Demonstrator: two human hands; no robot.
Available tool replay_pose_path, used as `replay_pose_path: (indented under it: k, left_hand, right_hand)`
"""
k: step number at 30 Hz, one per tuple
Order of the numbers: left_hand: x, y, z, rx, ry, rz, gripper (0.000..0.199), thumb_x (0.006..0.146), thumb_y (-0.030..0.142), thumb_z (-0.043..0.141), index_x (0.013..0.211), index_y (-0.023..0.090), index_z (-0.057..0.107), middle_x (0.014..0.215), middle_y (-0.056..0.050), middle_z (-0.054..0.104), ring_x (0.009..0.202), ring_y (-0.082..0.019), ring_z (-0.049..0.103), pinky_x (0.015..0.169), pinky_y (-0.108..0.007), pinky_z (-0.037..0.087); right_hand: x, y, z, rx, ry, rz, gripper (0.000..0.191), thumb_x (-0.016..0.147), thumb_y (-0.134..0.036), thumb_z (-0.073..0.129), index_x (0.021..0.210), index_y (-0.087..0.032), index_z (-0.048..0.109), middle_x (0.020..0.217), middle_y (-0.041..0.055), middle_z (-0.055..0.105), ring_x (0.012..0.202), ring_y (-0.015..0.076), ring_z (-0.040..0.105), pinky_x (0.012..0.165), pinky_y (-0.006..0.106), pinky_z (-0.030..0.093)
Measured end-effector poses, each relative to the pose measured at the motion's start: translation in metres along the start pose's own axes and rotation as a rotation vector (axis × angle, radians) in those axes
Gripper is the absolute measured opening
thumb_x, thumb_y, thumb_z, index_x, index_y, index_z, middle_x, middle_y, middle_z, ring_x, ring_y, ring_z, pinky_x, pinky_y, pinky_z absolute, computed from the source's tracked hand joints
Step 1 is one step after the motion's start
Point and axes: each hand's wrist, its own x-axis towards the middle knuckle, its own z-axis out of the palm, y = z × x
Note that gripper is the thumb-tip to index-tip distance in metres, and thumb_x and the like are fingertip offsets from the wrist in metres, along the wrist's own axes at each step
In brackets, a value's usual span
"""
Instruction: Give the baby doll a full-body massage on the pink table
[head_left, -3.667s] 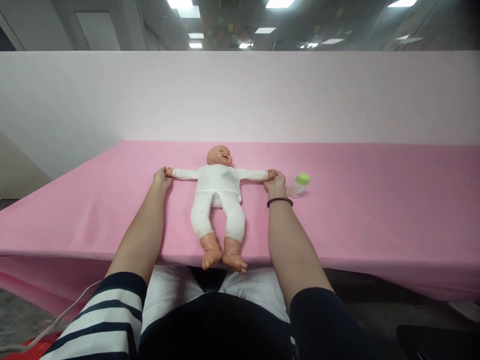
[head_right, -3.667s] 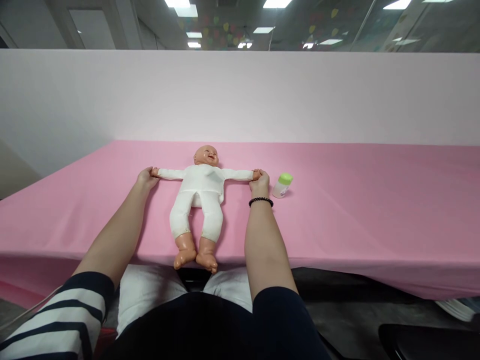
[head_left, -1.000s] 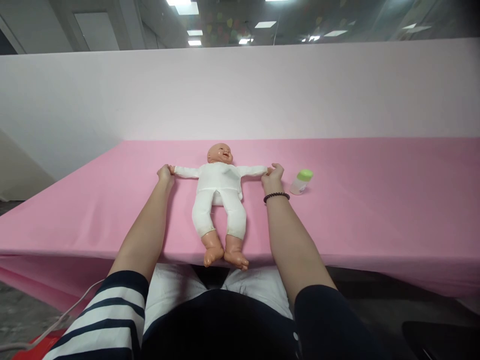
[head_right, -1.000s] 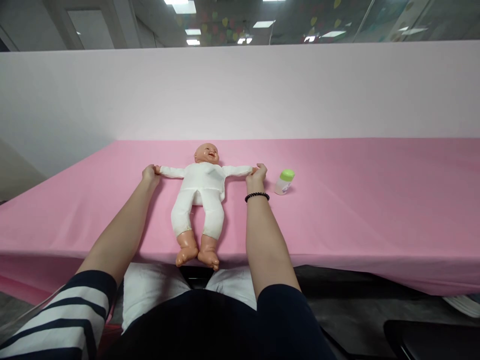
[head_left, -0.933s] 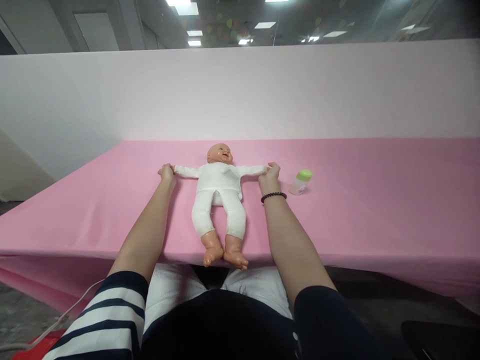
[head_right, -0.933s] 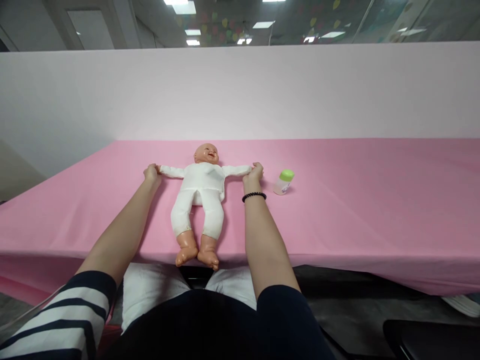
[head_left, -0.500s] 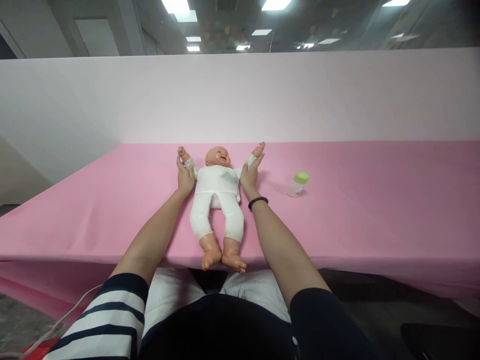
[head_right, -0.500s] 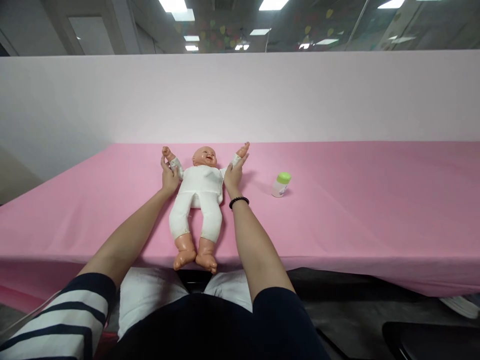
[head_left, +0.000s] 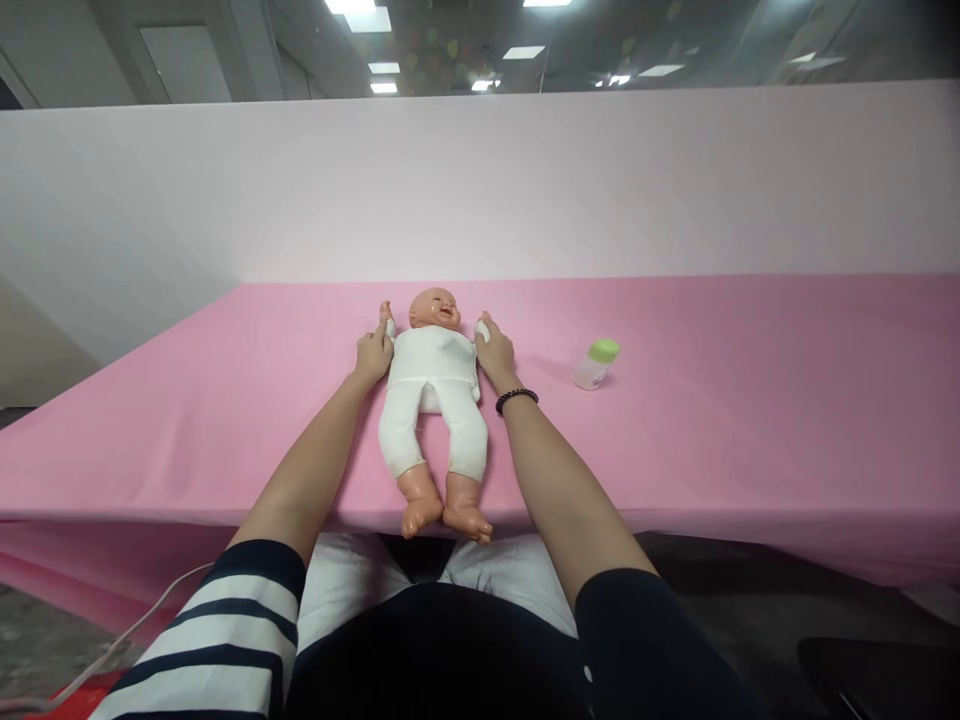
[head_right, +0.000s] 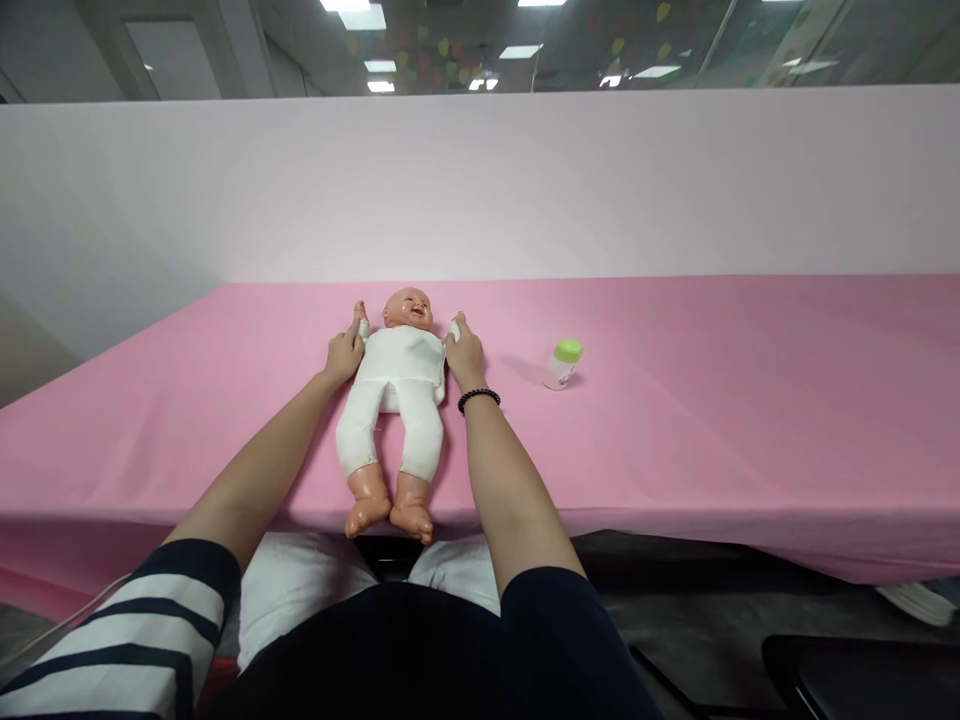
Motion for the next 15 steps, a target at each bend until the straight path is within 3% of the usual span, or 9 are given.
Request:
replay_pose_path:
  k: [5,9,12,15]
  left_hand:
    - [0.005,-0.004,-0.003,0.259,-0.017,0.0,0.024,0.078,0.007,0.07,0.091,0.026,0.073,0.078,-0.007,0.061,0.115,-0.035,0.057,0.109,-0.042,0.037]
    - [0.007,-0.007,-0.003,0.283,-0.033,-0.033,0.014,0.084,0.021,0.07,0.097,0.027,0.071,0.097,-0.012,0.07,0.124,-0.038,0.053,0.109,-0.048,0.037]
    - [0.011,-0.011,-0.007,0.399,-0.049,-0.003,0.024,0.084,0.028,0.071,0.108,0.029,0.07,0.107,-0.013,0.073,0.127,-0.039,0.054,0.11,-0.051,0.037]
    - [0.019,-0.018,-0.015,0.515,-0.138,0.06,0.047,0.084,0.031,0.072,0.13,0.029,0.065,0.11,-0.011,0.074,0.123,-0.038,0.06,0.109,-0.052,0.04]
  right_hand:
    - [0.002,0.005,-0.002,-0.093,-0.1,0.056,0.058,0.092,-0.027,0.059,0.15,-0.025,0.058,0.138,0.0082,0.07,0.133,0.0336,0.061,0.121,0.056,0.04]
    - [0.004,0.007,-0.001,-0.054,-0.105,0.055,0.051,0.098,-0.036,0.051,0.148,-0.027,0.059,0.15,0.0059,0.062,0.141,0.0307,0.056,0.124,0.053,0.037]
    - [0.01,0.009,0.002,0.082,-0.069,0.108,0.044,0.102,-0.044,0.044,0.138,-0.028,0.063,0.151,0.0034,0.061,0.141,0.0258,0.055,0.124,0.048,0.037]
    - [0.019,0.01,0.0,0.318,0.002,0.237,0.051,0.095,-0.04,0.052,0.145,-0.029,0.053,0.147,0.0053,0.063,0.13,0.0221,0.062,0.114,0.041,0.049]
